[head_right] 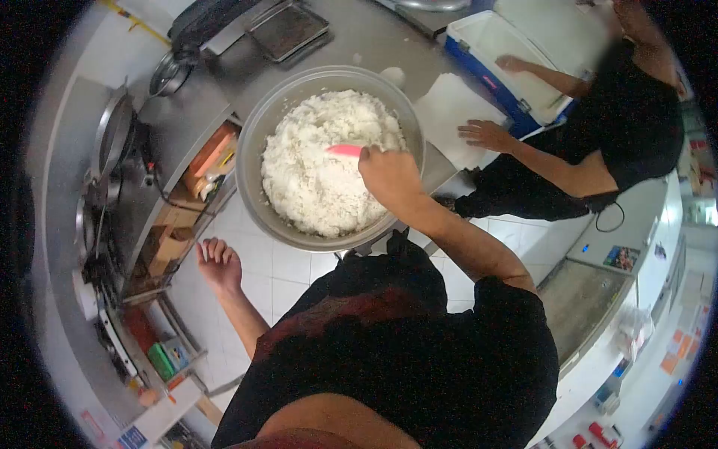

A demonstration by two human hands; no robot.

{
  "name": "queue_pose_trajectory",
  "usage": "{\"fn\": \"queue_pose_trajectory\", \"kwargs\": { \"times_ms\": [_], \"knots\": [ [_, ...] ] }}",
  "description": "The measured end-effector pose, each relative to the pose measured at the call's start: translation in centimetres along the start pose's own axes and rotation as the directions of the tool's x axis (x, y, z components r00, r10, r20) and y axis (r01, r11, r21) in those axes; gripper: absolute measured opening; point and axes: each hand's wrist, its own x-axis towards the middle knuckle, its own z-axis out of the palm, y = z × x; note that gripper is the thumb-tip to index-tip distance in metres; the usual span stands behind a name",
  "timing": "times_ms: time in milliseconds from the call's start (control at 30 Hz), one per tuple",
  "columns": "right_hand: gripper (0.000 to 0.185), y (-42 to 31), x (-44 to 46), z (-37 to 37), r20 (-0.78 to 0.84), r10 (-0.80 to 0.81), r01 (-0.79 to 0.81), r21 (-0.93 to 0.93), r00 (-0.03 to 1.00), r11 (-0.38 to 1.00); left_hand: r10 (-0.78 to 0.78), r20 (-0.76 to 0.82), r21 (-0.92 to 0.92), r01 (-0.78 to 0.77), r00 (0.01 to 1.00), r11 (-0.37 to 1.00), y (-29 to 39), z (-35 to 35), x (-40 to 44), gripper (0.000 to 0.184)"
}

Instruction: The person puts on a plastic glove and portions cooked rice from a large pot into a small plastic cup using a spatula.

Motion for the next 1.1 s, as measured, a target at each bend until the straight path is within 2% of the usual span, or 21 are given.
{"fn": "queue_pose_trajectory", "kwargs": {
  "times_ms": [100, 133, 233, 267, 367, 467, 500, 567, 600, 700, 767, 867, 967, 1067, 1100],
  "knots": [
    [0.013, -0.1, 1.1, 6.8, 0.196, -0.203, 0.198, 0.043, 0.959, 0.979, 0.037, 0.020, 0.028, -0.038, 0.999, 0.999, -2.8, 1.8, -1.1, 0.029],
    [0.013, -0.8, 1.2, 6.5, 0.183, -0.269, 0.271, 0.018, 0.945, 0.963, 0.037, 0.023, 0.021, -0.038, 0.999, 0.999, -3.7, 2.2, -1.5, 0.029],
    [0.013, 1.2, 1.9, 4.5, 0.171, -0.319, 0.306, 0.102, 0.932, 0.947, 0.064, 0.013, -0.005, -0.064, 0.998, 0.998, -5.6, 2.5, -3.3, 0.028],
    [0.012, 1.8, 1.4, 4.4, 0.118, -0.339, 0.324, 0.126, 0.933, 0.938, 0.081, -0.001, -0.009, -0.081, 0.997, 0.997, -5.9, 2.4, -4.0, 0.028],
    [0.011, 1.1, -1.1, 3.0, 0.261, -0.385, 0.399, 0.001, 0.885, 0.917, 0.146, -0.041, -0.018, -0.147, 0.988, 0.989, -5.7, 1.3, -5.5, 0.028],
    [0.010, -0.8, -0.8, 4.9, 0.356, -0.466, 0.480, 0.053, 0.810, 0.875, 0.179, -0.085, -0.073, -0.185, 0.980, 0.980, -5.0, -0.9, -6.8, 0.028],
    [0.009, -0.4, 0.0, 5.1, 0.284, -0.476, 0.474, 0.080, 0.832, 0.877, 0.184, -0.090, -0.086, -0.191, 0.979, 0.978, -4.8, -1.5, -7.1, 0.028],
    [0.008, 0.0, 2.3, 3.4, 0.131, -0.475, 0.458, 0.143, 0.870, 0.878, 0.188, -0.095, -0.101, -0.198, 0.977, 0.975, -4.1, -1.7, -7.5, 0.027],
    [0.011, -0.3, 3.0, 2.7, 0.078, -0.395, 0.392, 0.052, 0.915, 0.918, 0.208, -0.083, -0.096, -0.216, 0.975, 0.972, -3.6, -1.6, -7.3, 0.027],
    [0.017, -1.5, 6.6, 4.1, 0.104, -0.236, 0.231, 0.064, 0.966, 0.971, 0.216, -0.105, -0.095, -0.226, 0.971, 0.970, -2.6, -2.2, -7.9, 0.027],
    [0.016, -1.8, 10.0, 10.0, 0.133, -0.232, 0.250, -0.140, 0.964, 0.958, 0.171, -0.140, -0.116, -0.188, 0.975, 0.975, -2.2, -3.0, -7.1, 0.027],
    [0.020, 0.2, 14.3, 9.2, -0.028, -0.138, 0.138, -0.002, 0.990, 0.990, 0.145, -0.121, -0.079, -0.155, 0.982, 0.985, -1.5, -1.6, -7.4, 0.027],
    [0.020, -0.5, 13.5, 4.5, 0.037, -0.117, 0.119, -0.052, 0.992, 0.992, 0.164, -0.107, -0.060, -0.171, 0.981, 0.983, 0.1, -2.4, -7.1, 0.026],
    [0.018, -3.4, 7.3, 6.3, 0.230, -0.323, 0.353, -0.103, 0.918, 0.930, 0.142, -0.136, -0.107, -0.157, 0.980, 0.982, 1.2, -4.8, -7.1, 0.025],
    [0.018, -2.9, 7.5, 7.3, 0.221, -0.260, 0.292, -0.129, 0.940, 0.948, 0.127, -0.144, -0.127, -0.145, 0.981, 0.981, 1.6, -5.5, -6.9, 0.025]
  ]
}}
